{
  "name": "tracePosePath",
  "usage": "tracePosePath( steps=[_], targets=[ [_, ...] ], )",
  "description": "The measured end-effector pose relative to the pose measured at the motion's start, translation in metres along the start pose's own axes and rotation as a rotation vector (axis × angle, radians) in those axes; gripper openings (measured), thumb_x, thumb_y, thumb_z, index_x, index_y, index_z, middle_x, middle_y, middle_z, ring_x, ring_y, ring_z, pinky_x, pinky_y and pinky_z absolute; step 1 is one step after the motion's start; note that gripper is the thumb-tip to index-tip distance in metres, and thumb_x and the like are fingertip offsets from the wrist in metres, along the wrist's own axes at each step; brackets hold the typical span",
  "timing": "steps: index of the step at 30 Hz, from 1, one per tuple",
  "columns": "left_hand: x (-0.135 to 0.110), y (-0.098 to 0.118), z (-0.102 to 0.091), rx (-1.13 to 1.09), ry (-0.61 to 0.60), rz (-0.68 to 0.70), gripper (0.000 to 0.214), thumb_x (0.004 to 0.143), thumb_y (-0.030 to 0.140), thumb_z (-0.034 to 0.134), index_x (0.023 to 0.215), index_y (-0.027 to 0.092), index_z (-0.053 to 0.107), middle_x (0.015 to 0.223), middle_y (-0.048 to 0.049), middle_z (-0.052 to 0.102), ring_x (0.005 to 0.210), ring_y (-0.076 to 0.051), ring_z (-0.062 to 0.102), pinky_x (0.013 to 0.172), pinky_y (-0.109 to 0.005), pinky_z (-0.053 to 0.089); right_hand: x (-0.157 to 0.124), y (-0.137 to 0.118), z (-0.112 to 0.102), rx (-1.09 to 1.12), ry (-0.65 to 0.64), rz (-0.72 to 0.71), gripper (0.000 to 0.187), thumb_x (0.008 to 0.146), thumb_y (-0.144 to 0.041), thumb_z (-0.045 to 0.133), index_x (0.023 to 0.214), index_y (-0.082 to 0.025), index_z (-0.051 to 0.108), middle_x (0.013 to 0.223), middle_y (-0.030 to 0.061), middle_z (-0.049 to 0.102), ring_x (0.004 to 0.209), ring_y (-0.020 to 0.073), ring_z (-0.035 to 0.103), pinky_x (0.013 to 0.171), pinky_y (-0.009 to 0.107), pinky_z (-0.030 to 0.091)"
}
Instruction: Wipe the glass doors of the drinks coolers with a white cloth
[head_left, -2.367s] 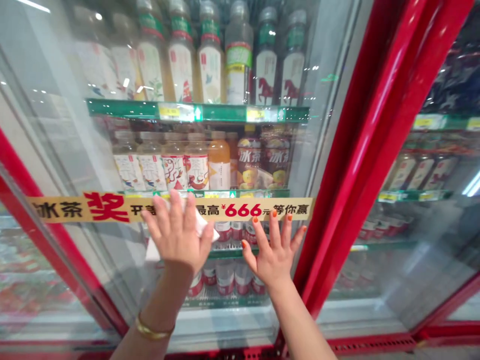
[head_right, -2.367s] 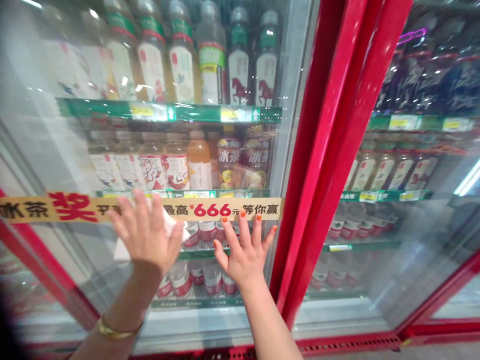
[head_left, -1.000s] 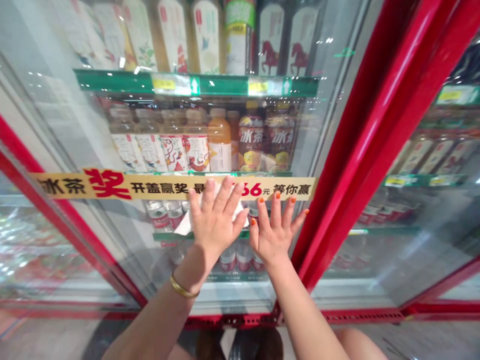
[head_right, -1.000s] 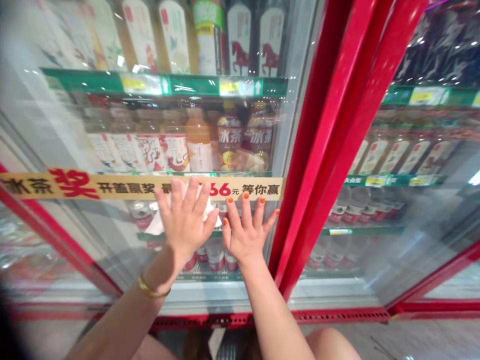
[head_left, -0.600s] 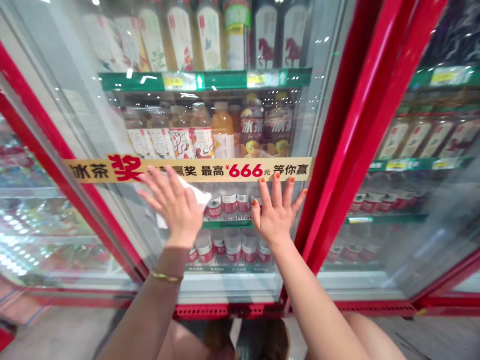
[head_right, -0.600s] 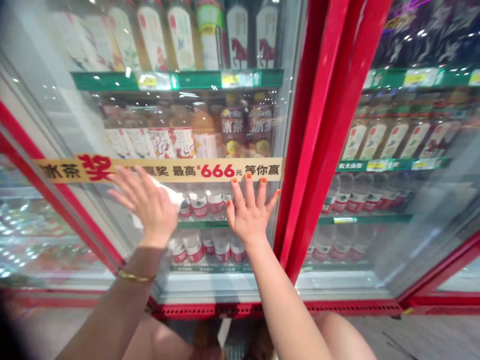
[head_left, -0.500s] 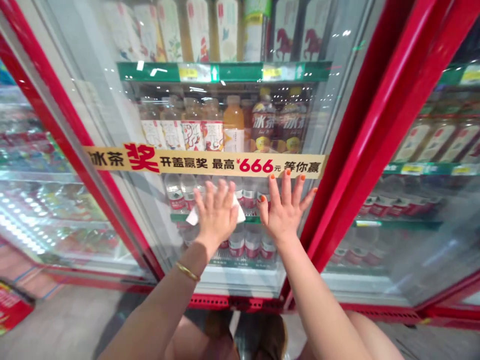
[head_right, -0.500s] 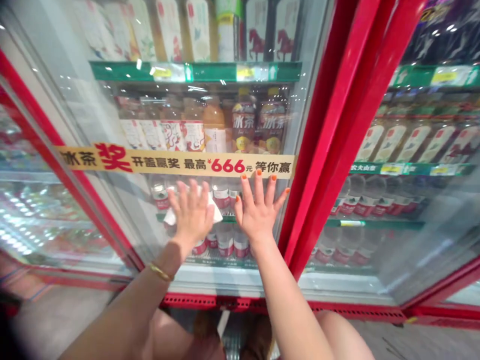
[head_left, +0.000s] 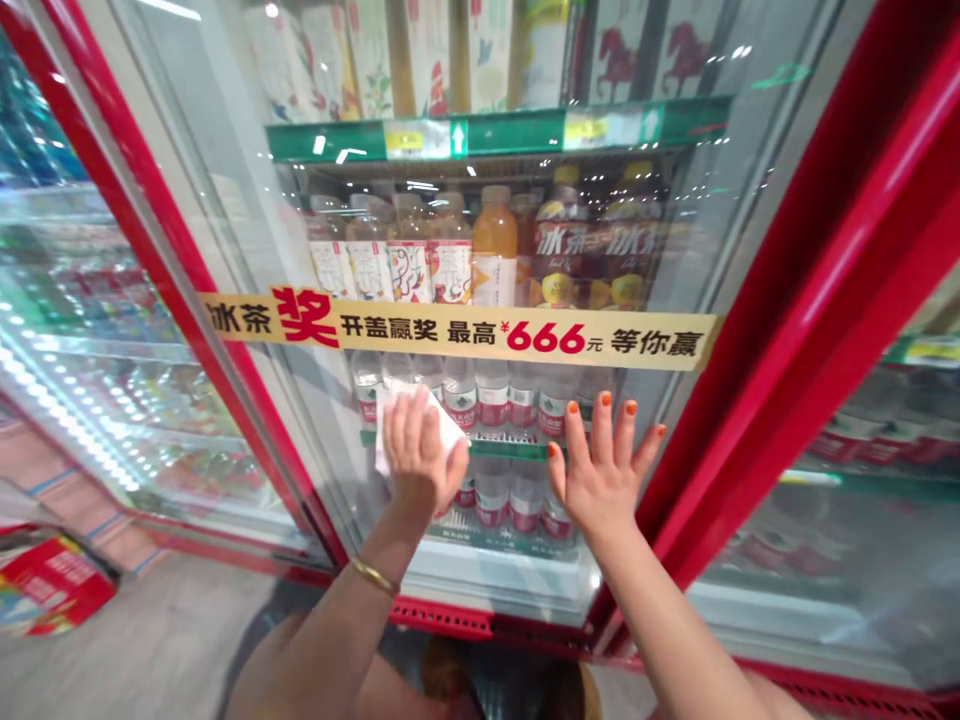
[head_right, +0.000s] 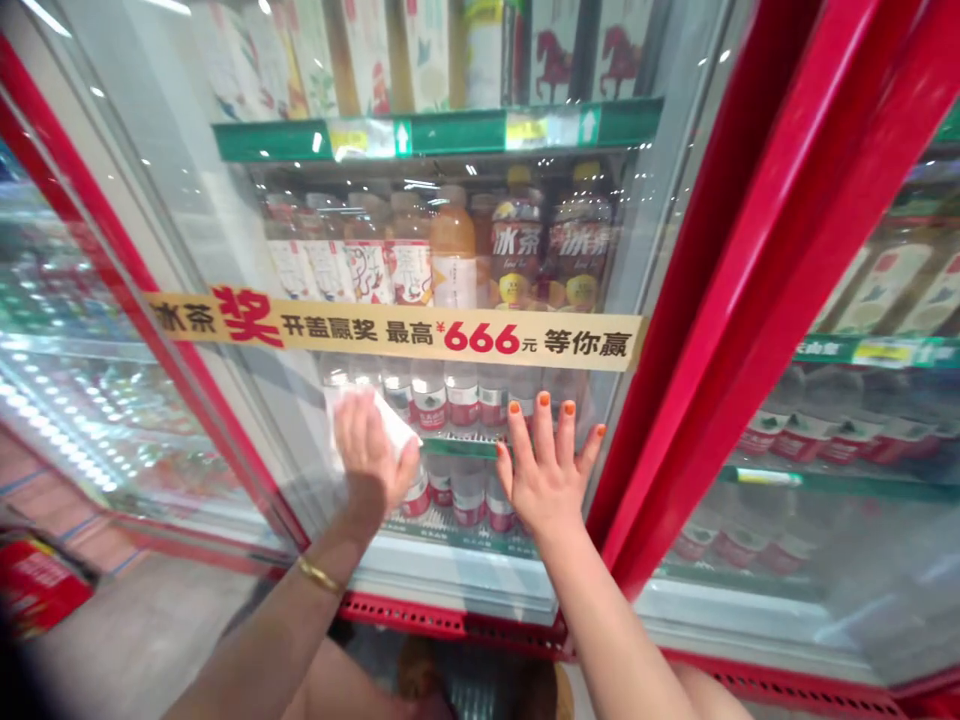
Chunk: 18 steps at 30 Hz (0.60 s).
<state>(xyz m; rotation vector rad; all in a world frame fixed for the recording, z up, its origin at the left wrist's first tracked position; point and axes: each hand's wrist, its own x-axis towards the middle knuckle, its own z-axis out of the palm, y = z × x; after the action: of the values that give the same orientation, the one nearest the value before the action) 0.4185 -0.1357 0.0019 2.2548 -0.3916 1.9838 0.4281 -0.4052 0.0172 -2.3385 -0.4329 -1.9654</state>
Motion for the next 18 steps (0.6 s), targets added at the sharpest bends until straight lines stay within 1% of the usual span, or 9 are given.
tracePosePath(
  steps=[2,4,7,9,11,12,14,16,18],
  targets=[
    [-0.023,-0.01,-0.009,0.003,-0.099,-0.012,0.09,0.102,0.039,0.063,0.178,0.022,0.019,0.178,-0.021,0.04,0.17,-0.038,0.03,0.139,-0.069,0.027,-0.017,-0.002,0.003,0.005,0.013,-0.006,0.087,0.1,-0.039,0.064,0.178,-0.032,0.024,0.187,0.0112,0.022,0.173,0.0404,0.019,0.137,0.074,0.015],
    [-0.031,-0.03,-0.019,0.026,-0.093,-0.124,0.081,0.107,0.044,0.053,0.178,0.023,0.021,0.183,-0.0153,0.031,0.173,-0.038,0.021,0.142,-0.069,0.021,-0.031,-0.005,0.005,0.015,0.014,-0.005,0.086,0.1,-0.039,0.064,0.178,-0.033,0.027,0.187,0.0097,0.022,0.173,0.0393,0.019,0.138,0.073,0.014],
    [-0.015,-0.05,-0.022,0.054,-0.053,-0.339,0.073,0.109,0.054,0.044,0.176,0.03,0.031,0.187,-0.0035,0.023,0.175,-0.036,0.009,0.145,-0.065,0.013,-0.042,-0.007,0.006,0.028,0.016,0.001,0.088,0.098,-0.041,0.064,0.178,-0.032,0.027,0.186,0.0112,0.027,0.172,0.0426,0.022,0.135,0.077,0.017],
    [-0.007,-0.04,-0.013,0.068,-0.07,-0.42,0.078,0.108,0.055,0.046,0.178,0.028,0.026,0.187,-0.0033,0.017,0.176,-0.034,0.005,0.146,-0.062,0.01,-0.045,-0.006,0.006,0.032,0.019,0.008,0.089,0.097,-0.041,0.064,0.177,-0.032,0.028,0.186,0.0117,0.027,0.171,0.0445,0.023,0.134,0.079,0.018],
    [-0.016,-0.014,0.0,0.039,-0.13,-0.344,0.087,0.107,0.051,0.05,0.18,0.02,0.014,0.187,-0.0116,0.014,0.175,-0.034,0.004,0.145,-0.064,0.008,-0.045,-0.005,0.006,0.039,0.016,0.008,0.088,0.096,-0.041,0.065,0.177,-0.031,0.03,0.187,0.0113,0.023,0.171,0.0451,0.022,0.134,0.079,0.017],
    [-0.026,0.0,0.006,0.01,-0.169,-0.259,0.09,0.106,0.05,0.053,0.18,0.019,0.012,0.186,-0.0144,0.019,0.175,-0.035,0.007,0.145,-0.065,0.007,-0.045,-0.004,0.007,0.043,0.013,0.005,0.088,0.096,-0.04,0.064,0.177,-0.031,0.03,0.187,0.0111,0.022,0.171,0.0454,0.022,0.134,0.08,0.016],
    [-0.053,0.02,0.009,-0.042,-0.227,-0.092,0.087,0.105,0.049,0.057,0.179,0.023,0.019,0.181,-0.0143,0.035,0.174,-0.033,0.015,0.144,-0.062,0.007,-0.046,-0.003,0.008,0.041,0.015,-0.002,0.087,0.096,-0.041,0.063,0.177,-0.031,0.031,0.187,0.0116,0.022,0.171,0.0465,0.022,0.133,0.081,0.016],
    [-0.072,0.018,-0.001,-0.046,-0.217,-0.058,0.083,0.106,0.047,0.056,0.178,0.025,0.023,0.177,-0.0139,0.042,0.173,-0.031,0.019,0.145,-0.058,0.007,-0.047,-0.003,0.01,0.023,0.021,-0.007,0.088,0.095,-0.041,0.063,0.176,-0.031,0.031,0.186,0.0128,0.026,0.17,0.0473,0.024,0.132,0.082,0.019],
    [-0.07,-0.004,-0.014,-0.013,-0.157,-0.18,0.084,0.108,0.043,0.05,0.179,0.016,0.014,0.182,-0.0211,0.029,0.174,-0.034,0.011,0.144,-0.059,0.005,-0.047,-0.004,0.011,0.003,0.026,-0.012,0.089,0.094,-0.041,0.063,0.177,-0.03,0.03,0.185,0.0147,0.028,0.171,0.0468,0.024,0.132,0.081,0.021]
  ],
)
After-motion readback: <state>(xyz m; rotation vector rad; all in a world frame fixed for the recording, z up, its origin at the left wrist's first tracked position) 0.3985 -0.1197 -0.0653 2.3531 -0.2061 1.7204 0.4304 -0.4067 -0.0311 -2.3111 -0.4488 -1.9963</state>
